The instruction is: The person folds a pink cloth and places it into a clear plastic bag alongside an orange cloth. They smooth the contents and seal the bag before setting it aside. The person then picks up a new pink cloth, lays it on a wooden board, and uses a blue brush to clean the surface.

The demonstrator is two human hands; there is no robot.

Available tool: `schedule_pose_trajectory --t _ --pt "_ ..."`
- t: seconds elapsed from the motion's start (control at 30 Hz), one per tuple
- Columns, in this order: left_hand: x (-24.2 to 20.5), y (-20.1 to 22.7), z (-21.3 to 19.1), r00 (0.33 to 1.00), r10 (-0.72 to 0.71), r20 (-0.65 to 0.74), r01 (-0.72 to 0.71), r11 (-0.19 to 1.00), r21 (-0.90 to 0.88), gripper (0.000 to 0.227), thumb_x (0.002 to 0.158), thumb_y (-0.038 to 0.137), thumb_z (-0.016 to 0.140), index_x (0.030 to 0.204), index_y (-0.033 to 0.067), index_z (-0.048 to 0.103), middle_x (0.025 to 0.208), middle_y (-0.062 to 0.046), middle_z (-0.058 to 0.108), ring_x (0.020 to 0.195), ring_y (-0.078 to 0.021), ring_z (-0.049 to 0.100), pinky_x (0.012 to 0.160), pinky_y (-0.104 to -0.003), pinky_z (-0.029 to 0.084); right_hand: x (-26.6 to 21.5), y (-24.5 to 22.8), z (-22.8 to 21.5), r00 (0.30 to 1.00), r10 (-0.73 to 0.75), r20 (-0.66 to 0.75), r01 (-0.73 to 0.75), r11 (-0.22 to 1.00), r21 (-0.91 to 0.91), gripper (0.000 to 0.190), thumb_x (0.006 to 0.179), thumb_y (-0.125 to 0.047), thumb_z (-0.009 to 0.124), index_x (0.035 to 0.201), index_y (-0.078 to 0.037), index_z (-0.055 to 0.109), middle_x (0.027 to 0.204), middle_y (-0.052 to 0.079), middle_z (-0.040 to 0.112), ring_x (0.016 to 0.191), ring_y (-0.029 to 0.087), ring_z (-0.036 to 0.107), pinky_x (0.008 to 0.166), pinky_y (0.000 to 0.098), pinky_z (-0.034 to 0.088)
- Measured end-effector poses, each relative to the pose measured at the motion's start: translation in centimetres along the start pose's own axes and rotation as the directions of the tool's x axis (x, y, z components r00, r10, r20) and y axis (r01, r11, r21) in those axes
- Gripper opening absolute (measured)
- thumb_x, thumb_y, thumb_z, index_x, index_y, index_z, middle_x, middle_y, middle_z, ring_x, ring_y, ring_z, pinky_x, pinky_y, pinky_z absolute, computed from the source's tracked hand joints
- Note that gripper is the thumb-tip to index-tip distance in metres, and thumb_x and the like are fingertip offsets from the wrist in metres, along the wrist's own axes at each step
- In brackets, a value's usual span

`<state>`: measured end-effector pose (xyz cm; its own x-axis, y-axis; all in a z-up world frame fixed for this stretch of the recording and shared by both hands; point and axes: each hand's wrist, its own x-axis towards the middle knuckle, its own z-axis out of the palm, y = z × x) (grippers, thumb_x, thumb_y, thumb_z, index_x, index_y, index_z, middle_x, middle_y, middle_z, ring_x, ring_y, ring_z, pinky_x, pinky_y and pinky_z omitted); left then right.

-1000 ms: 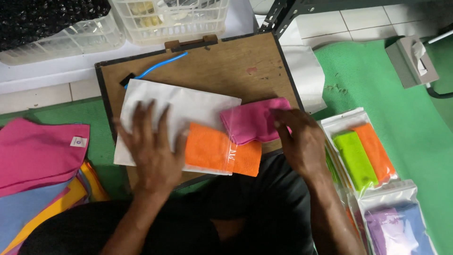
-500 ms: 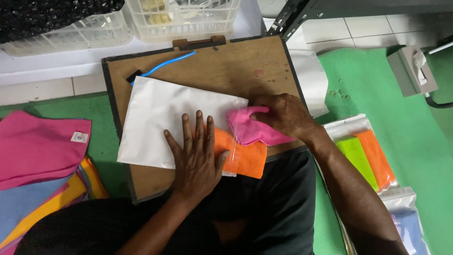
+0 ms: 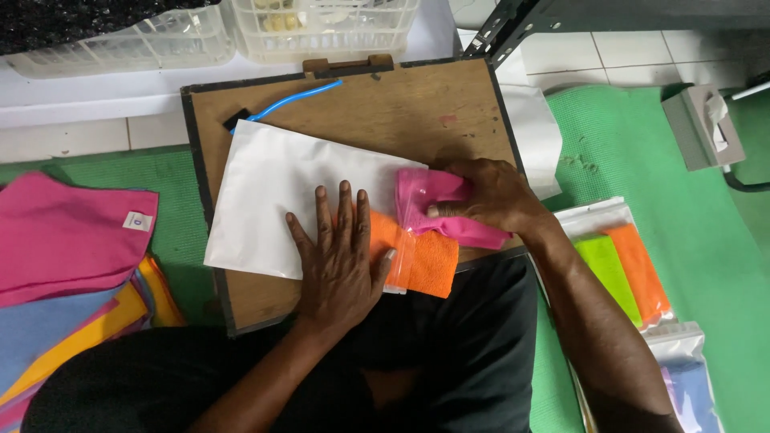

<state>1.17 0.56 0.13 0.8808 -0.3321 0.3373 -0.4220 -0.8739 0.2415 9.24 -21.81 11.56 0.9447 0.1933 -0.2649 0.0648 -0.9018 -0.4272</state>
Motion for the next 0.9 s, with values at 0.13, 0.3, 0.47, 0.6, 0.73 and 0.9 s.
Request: schedule_pose_trajectory --t 0.13,0.3,0.47,0.6,0.73,0.9 --pt "0.1 0.0 -0.3 1.0 -0.001 0.019 0.001 1.0 -0.024 0.078 0.105 0.052 0.036 0.162 -0.0011 0.028 0.167 -0.028 0.023 0.156 -0.0504 0.006 0.113 -0.081 0.002 0.4 0.0 0.4 0.995 0.006 0.1 -0.002 0.999 -0.048 0.064 0.073 -0.052 0.087 0.123 -0.015 0.069 0.115 0.021 0.075 0.112 0.047 0.069 0.1 0.057 0.052" --pt "0.1 -0.1 -0.3 1.0 -0.011 0.026 0.012 0.999 -0.041 0.081 0.103 0.054 0.037 0.161 -0.001 0.027 0.167 -0.027 0.024 0.156 -0.0495 0.009 0.114 -0.081 0.003 0.9 -1.3 1.1 0.985 0.108 0.132 -0.088 0.984 -0.155 0.06 0.074 -0.043 0.087 0.123 -0.016 0.066 0.114 0.015 0.076 0.116 0.042 0.069 0.104 0.0535 0.049" --pt "0.2 -0.2 -0.3 1.0 -0.006 0.028 0.006 1.0 -0.007 0.084 0.101 0.056 0.04 0.161 -0.0003 0.027 0.165 -0.026 0.029 0.156 -0.0464 0.013 0.114 -0.08 0.005 1.0 -0.9 3.8 0.964 0.263 -0.037 -0.265 0.946 -0.186 0.051 0.064 -0.051 0.083 0.107 -0.026 0.072 0.099 0.003 0.077 0.107 0.031 0.072 0.093 0.0439 0.055" --pt "0.2 0.0 -0.2 1.0 -0.003 0.009 0.003 1.0 0.011 0.085 0.1 0.057 0.041 0.161 -0.0005 0.028 0.164 -0.026 0.033 0.156 -0.0449 0.019 0.115 -0.08 0.006 1.4 -1.1 5.3 0.919 0.363 -0.157 -0.372 0.928 -0.033 0.043 0.068 -0.053 0.082 0.101 -0.027 0.074 0.082 0.003 0.076 0.092 0.03 0.075 0.081 0.0395 0.058" --pt "0.4 -0.2 0.2 1.0 -0.013 0.007 0.013 1.0 0.006 0.088 0.099 0.059 0.043 0.161 -0.0012 0.027 0.164 -0.025 0.033 0.156 -0.0435 0.02 0.116 -0.079 0.009 0.8 -3.0 3.6 0.937 0.312 -0.158 -0.32 0.947 -0.025 0.045 0.075 -0.05 0.076 0.103 -0.015 0.074 0.091 0.019 0.074 0.098 0.042 0.072 0.082 0.0514 0.056" --pt "0.1 -0.2 0.2 0.997 -0.073 -0.031 0.072 0.997 -0.026 0.097 0.092 0.059 0.055 0.161 -0.0016 0.026 0.163 -0.027 0.033 0.154 -0.0445 0.023 0.116 -0.077 0.014 -0.5 0.6 -0.9 0.96 0.164 0.227 -0.239 0.905 0.353 0.07 0.074 -0.025 0.086 0.138 -0.009 0.061 0.131 0.03 0.066 0.127 0.048 0.06 0.099 0.055 0.048"
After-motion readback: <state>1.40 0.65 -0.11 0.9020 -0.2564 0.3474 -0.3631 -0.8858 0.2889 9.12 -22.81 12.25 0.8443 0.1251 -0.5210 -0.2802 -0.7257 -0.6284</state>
